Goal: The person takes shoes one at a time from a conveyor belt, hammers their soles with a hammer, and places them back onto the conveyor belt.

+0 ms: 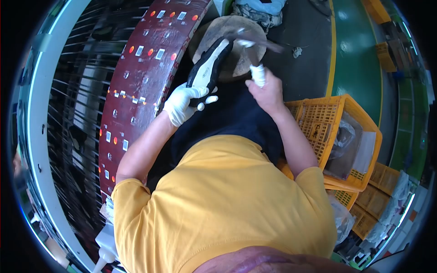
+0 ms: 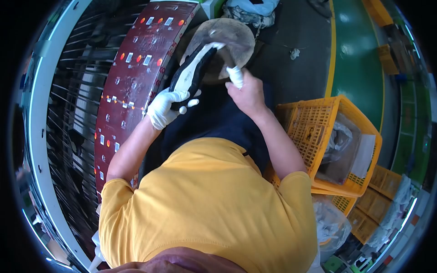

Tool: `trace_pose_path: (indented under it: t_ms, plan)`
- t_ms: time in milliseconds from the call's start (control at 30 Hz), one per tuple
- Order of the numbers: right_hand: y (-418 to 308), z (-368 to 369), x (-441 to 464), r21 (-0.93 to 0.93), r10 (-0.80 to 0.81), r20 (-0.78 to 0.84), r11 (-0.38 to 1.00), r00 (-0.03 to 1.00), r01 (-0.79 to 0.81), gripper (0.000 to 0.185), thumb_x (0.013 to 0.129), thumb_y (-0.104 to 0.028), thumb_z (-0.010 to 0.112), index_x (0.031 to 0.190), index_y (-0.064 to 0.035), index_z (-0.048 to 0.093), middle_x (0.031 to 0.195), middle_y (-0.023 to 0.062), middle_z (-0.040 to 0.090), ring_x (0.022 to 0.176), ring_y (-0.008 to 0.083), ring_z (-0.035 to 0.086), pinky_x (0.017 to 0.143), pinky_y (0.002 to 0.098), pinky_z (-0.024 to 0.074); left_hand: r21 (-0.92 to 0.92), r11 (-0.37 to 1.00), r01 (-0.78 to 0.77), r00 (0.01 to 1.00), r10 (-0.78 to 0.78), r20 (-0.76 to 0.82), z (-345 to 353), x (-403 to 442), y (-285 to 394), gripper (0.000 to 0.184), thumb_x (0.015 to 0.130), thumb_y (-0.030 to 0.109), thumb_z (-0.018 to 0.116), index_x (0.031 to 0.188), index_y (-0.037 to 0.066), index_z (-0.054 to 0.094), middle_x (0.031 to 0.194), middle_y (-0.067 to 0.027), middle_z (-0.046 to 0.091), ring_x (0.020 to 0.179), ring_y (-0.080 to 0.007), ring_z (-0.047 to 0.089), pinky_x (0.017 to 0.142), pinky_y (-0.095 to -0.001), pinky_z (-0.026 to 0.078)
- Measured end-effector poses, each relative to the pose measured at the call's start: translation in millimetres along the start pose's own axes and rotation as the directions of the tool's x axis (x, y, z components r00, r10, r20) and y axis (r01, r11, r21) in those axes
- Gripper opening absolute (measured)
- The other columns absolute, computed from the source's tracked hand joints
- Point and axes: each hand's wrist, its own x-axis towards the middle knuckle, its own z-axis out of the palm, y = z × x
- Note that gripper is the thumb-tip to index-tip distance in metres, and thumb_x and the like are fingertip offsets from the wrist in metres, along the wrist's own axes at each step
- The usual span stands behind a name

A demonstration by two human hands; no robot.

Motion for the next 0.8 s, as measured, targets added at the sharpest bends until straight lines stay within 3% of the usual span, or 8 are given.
trace_pose_path:
  t_ms: [100,167,367,433,500,633,767,800]
  plan:
    - [32.4,15.5,-5.0,0.2,0.041,-0.056,0.979,0.998,-0.029,0.027,0.084,-0.015,0.08,0.101,0.0019,0.066,0.086,0.0234,0.072,0.084,0.0422,0.073,0.074,0.0449,0.0567,-0.026,1.0,-0.01,1.0,0.01,0.004,-0.1,3.3,-3.0,0.038,0.093,0.001,0.069,0.131,-0.002,0.062,0.118,-0.019,0.074,0.097,-0.0292,0.078,0.057,-0.0265,0.049]
    - [35.3,10.3,6.6,-0.294,0.03,0.175,0.955,0.984,0.024,0.026,0.084,-0.014,0.081,0.097,0.0015,0.065,0.084,0.0191,0.072,0.078,0.0342,0.074,0.072,0.0414,0.0562,-0.035,0.999,-0.015,1.0,0.015,0.005,2.0,5.6,-2.2,0.039,0.093,0.001,0.069,0.131,-0.002,0.061,0.117,-0.0191,0.074,0.097,-0.0294,0.078,0.057,-0.0267,0.049]
    - [27.0,10.0,-5.3,0.181,0.049,-0.015,0.982,0.999,-0.045,0.029,0.082,-0.016,0.08,0.101,0.0016,0.067,0.085,0.0225,0.073,0.082,0.0411,0.074,0.075,0.0462,0.0572,-0.067,0.997,-0.03,0.999,0.032,0.027,-4.1,9.6,-8.1,0.042,0.095,0.0,0.065,0.137,-0.003,0.059,0.124,-0.022,0.071,0.097,-0.0327,0.077,0.056,-0.0272,0.05]
    - [41.6,18.6,7.7,-0.346,-0.04,0.136,0.934,0.99,0.086,0.026,0.084,-0.014,0.081,0.099,0.0012,0.066,0.081,0.017,0.073,0.075,0.029,0.073,0.072,0.0419,0.057,-0.03,0.999,-0.025,0.997,0.027,0.075,-11.0,14.0,-10.4,0.041,0.095,0.0,0.065,0.135,-0.004,0.06,0.12,-0.0203,0.072,0.096,-0.0306,0.078,0.053,-0.0266,0.051]
    - [63.0,18.3,8.9,-0.142,0.094,0.068,0.986,0.993,-0.083,0.023,0.086,-0.012,0.08,0.098,-0.0001,0.064,0.075,0.0131,0.069,0.066,0.0219,0.07,0.066,0.0383,0.0564,-0.042,0.997,-0.06,0.995,0.063,0.075,-15.7,13.3,-13.5,0.038,0.093,0.0,0.068,0.13,-0.003,0.063,0.116,-0.0207,0.073,0.095,-0.0313,0.078,0.053,-0.0275,0.052]
    - [37.6,18.7,24.2,0.096,0.239,0.064,0.965,0.969,-0.244,0.026,0.09,-0.011,0.076,0.108,-0.0021,0.061,0.071,0.008,0.065,0.055,0.0164,0.065,0.052,0.0323,0.0517,-0.175,0.984,-0.043,0.999,0.047,0.023,-13.8,9.1,-11.8,0.044,0.094,0.006,0.072,0.135,-0.002,0.061,0.117,-0.0254,0.073,0.095,-0.037,0.078,0.05,-0.0294,0.051]
    - [44.1,27.4,50.5,-0.135,0.319,0.143,0.944,0.937,-0.301,0.043,0.09,-0.011,0.074,0.13,-0.0041,0.059,0.091,0.0121,0.07,0.057,0.0145,0.065,0.051,0.0321,0.0511,-0.26,0.964,-0.049,0.996,0.067,0.062,-14.7,-15.6,7.3,0.046,0.096,0.011,0.07,0.139,-0.002,0.058,0.118,-0.0282,0.073,0.094,-0.0347,0.079,0.049,-0.0279,0.051]
    - [49.8,27.1,59.8,-0.189,0.352,0.197,0.929,0.915,-0.317,0.055,0.089,-0.011,0.074,0.141,-0.0069,0.055,0.101,0.016,0.071,0.07,0.0223,0.071,0.062,0.0393,0.0564,-0.277,0.956,-0.098,0.987,0.13,0.098,-19.8,-23.6,11.8,0.045,0.096,0.011,0.069,0.137,-0.003,0.058,0.118,-0.0294,0.073,0.093,-0.0358,0.079,0.047,-0.0274,0.049]
